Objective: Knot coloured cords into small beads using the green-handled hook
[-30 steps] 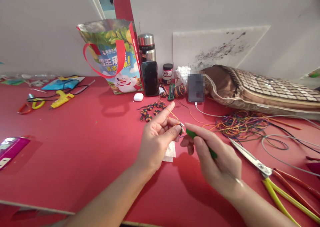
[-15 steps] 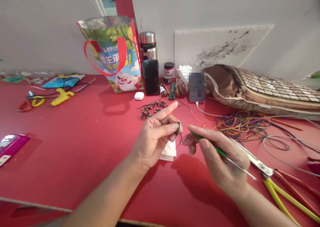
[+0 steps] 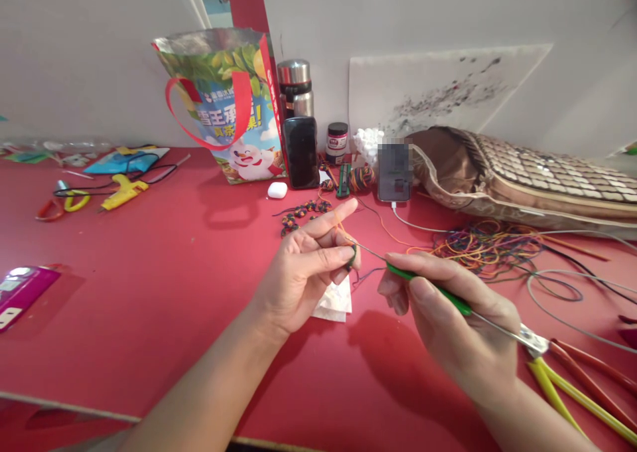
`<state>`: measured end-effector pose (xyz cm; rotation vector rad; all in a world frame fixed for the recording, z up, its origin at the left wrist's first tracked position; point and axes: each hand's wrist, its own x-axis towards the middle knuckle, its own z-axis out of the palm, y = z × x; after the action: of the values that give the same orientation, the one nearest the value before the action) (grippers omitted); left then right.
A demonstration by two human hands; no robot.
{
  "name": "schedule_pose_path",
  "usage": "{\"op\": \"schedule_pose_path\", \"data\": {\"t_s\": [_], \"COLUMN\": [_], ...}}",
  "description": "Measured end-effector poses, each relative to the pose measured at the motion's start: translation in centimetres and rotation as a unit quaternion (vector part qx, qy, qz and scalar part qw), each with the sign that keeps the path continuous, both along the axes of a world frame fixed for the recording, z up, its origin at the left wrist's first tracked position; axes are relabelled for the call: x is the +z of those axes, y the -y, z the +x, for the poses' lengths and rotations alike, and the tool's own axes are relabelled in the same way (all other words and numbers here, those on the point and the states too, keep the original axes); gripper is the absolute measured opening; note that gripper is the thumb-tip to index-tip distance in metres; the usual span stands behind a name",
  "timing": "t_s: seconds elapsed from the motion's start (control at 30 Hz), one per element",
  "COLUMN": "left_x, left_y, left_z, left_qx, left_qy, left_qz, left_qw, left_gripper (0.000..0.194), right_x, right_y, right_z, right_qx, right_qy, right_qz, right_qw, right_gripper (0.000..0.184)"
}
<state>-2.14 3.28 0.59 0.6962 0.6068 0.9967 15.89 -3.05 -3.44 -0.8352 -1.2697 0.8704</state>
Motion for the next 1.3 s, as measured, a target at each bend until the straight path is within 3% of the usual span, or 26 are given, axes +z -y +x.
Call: {"op": "schedule_pose_path", "data": {"t_s": [0.43, 1.07, 1.13, 1.3], "left_x": [0.5, 0.3, 0.3, 0.3], "left_y": [-0.4, -1.2, -1.3, -1.1], "left_z": [-0.7, -1.8, -1.7, -1.1], "left_qx": [-0.035, -0.237, -0.225, -0.109], "left_qy": [-0.017, 0.011, 0.010, -0.010], "left_qz": [0.014, -0.052, -0.052, -0.039], "left_qw": [0.999, 0.970, 0.973, 0.993], "left_gripper": [0.046, 0.052, 0.051, 0.043], "right_x": [0.8, 2.2, 2.2, 2.0], "right_y": [0.1, -0.3, -0.3, 0.4], "right_z": [0.7, 1.8, 1.9, 1.5], "right_qx": [0.011, 0.065, 0.053, -0.024], "right_qy": [-0.011, -0.063, -0.053, -0.015], "right_qz": [-0.024, -0.059, -0.058, -0.094], "right_qw": [1.000, 0.994, 0.995, 0.995], "right_gripper": [0.022, 0.013, 0.013, 0.014]}}
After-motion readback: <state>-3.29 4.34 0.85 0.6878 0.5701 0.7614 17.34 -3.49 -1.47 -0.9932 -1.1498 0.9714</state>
